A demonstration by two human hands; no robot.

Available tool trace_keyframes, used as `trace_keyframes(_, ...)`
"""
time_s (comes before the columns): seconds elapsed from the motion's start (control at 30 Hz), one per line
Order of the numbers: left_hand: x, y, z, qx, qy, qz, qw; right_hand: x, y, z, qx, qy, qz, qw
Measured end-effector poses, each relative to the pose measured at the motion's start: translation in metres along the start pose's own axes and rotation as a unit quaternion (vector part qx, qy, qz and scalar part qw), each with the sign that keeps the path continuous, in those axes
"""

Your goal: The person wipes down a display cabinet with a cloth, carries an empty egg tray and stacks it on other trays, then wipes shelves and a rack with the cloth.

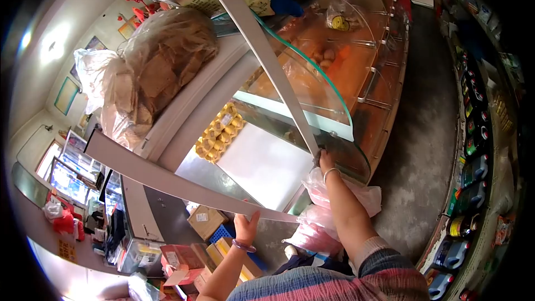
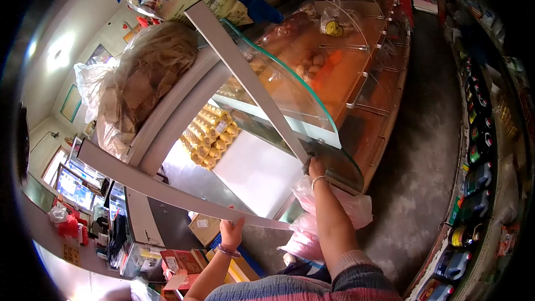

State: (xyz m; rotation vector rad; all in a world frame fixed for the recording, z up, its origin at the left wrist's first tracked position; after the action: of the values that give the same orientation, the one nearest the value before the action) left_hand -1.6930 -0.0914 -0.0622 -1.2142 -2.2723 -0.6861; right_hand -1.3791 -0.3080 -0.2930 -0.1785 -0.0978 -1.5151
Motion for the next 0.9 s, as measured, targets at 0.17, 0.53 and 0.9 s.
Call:
trace_keyframes(0.17,0.004,-0.001,-0.007,-0.036,0.011,-0.007,0.999,-0.006,0.018,-0.051,-0.086,-0.078,0.019,0.993)
trace_keyframes(0.53,0.000,0.003,-0.028,-0.013,0.029,0.038,0.999,0.024,-0.043,0.142,0.143,0.203,-0.093,0.964)
trace_keyframes(0.9,0.002,-0.001,-0.032,-0.015,0.049,0.003,0.999,0.111,-0.087,0.536,0.612,0.109,-0.207,0.756)
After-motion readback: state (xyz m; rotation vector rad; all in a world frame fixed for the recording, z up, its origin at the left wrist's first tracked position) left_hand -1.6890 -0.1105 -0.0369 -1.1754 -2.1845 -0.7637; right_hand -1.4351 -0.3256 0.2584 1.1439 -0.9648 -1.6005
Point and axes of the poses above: each hand's wrist, its own y-axis towards the middle knuckle, its own x-axis out of the back of the hand, z = x × y, the point moved 7 cm from there along y, towards the middle knuckle, and after that the axes turned 11 degrees about x, right-handed, at the moved point
